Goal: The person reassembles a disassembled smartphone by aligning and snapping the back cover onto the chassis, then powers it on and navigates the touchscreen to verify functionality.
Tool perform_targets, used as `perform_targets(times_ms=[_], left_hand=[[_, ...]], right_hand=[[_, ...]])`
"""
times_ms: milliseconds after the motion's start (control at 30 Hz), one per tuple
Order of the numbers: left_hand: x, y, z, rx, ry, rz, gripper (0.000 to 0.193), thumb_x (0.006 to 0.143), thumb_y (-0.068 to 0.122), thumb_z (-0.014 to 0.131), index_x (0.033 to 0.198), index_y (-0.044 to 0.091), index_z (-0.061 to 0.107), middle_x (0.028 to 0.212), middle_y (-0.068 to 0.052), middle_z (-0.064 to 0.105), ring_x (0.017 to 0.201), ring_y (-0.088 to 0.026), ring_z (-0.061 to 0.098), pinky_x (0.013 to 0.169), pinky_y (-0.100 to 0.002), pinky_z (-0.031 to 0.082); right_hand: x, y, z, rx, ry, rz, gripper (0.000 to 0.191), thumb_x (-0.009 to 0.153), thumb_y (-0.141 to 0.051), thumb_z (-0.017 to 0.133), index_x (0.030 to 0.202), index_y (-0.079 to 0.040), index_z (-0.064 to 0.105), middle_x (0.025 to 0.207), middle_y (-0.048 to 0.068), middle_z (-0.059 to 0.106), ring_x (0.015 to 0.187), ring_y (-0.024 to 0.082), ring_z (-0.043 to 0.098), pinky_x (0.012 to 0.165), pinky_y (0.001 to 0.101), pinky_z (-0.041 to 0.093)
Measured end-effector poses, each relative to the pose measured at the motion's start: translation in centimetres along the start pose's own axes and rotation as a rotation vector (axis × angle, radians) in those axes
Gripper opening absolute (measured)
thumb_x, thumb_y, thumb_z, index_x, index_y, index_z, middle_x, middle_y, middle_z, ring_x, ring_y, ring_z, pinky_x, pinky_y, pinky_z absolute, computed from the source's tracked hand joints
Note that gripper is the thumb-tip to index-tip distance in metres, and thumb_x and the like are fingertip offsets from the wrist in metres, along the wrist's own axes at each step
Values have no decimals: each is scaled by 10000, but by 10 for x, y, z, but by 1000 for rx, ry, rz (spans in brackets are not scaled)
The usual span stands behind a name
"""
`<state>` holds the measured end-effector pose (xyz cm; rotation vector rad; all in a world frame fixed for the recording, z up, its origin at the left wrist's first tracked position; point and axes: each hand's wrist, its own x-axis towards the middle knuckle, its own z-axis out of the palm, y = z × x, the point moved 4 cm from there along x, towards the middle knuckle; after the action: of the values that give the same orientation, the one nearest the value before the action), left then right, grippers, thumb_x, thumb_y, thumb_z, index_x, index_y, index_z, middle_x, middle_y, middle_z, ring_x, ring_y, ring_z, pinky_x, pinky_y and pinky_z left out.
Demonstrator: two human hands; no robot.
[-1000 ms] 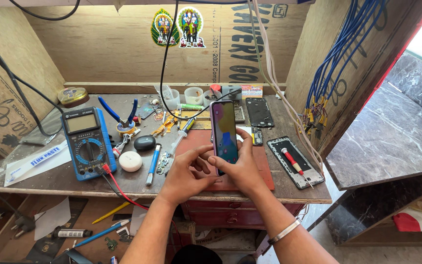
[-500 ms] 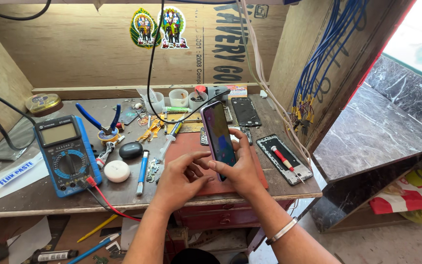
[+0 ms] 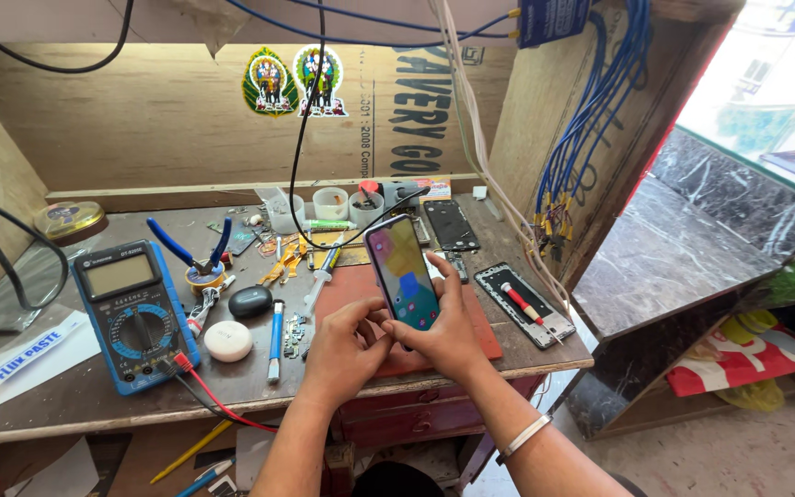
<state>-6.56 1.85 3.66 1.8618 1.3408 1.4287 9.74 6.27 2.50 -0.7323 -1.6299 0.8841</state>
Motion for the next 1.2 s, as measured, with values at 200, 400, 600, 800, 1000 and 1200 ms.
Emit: perform_targets(times_ms=[200, 400, 600, 800, 1000, 1200], left_hand=[[-1, 0, -2, -15, 2, 4, 336, 785, 111, 758, 1097, -4, 712, 832, -65, 773, 607, -127, 667, 569, -278, 533], [0, 2, -3, 3, 5, -26, 333, 781, 115, 759, 1088, -5, 716, 774, -73, 752, 548, -127, 636, 536, -289, 515], [0, 2, -4, 16, 6, -24, 319, 779, 118, 759, 1074, 1, 729, 692, -73, 715, 517, -127, 617, 510, -297, 495], [2, 0, -3, -2, -9, -53, 309, 787, 113, 744, 1074, 0, 719, 680, -64, 723, 505, -126, 603, 499, -300, 483], [1, 1, -2, -1, 1, -14, 279, 798, 111, 743, 1051, -5, 725, 695, -57, 711, 511, -116, 597, 509, -290, 486], [0, 1, 1, 7, -9, -6, 281, 778, 103, 733, 1041, 4, 728, 713, -30, 714, 513, -117, 600, 506, -287, 485]], right_hand=[[0, 0, 2, 10, -12, 82, 1098, 688, -138, 914, 1557, -150, 243, 1145, 109, 615, 973, 160, 668, 770, 298, 598], [1, 0, 2, 11, -24, 96, 1117, 689, -160, 917, 1568, -154, 228, 1162, 106, 620, 994, 158, 674, 798, 298, 606], [1, 3, 1, 5, -20, 114, 1136, 677, -177, 923, 1568, -153, 219, 1139, 106, 622, 980, 163, 671, 794, 309, 600], [1, -1, 0, -29, -20, 35, 1139, 689, -189, 941, 1569, -140, 219, 1153, 105, 622, 1014, 159, 663, 843, 301, 581], [0, 1, 0, 2, -18, 58, 1146, 684, -211, 937, 1572, -140, 216, 1129, 94, 634, 984, 150, 668, 835, 296, 577], [-1, 1, -2, -8, -7, 83, 1142, 688, -216, 937, 1576, -137, 222, 1097, 104, 627, 951, 156, 656, 796, 301, 576]])
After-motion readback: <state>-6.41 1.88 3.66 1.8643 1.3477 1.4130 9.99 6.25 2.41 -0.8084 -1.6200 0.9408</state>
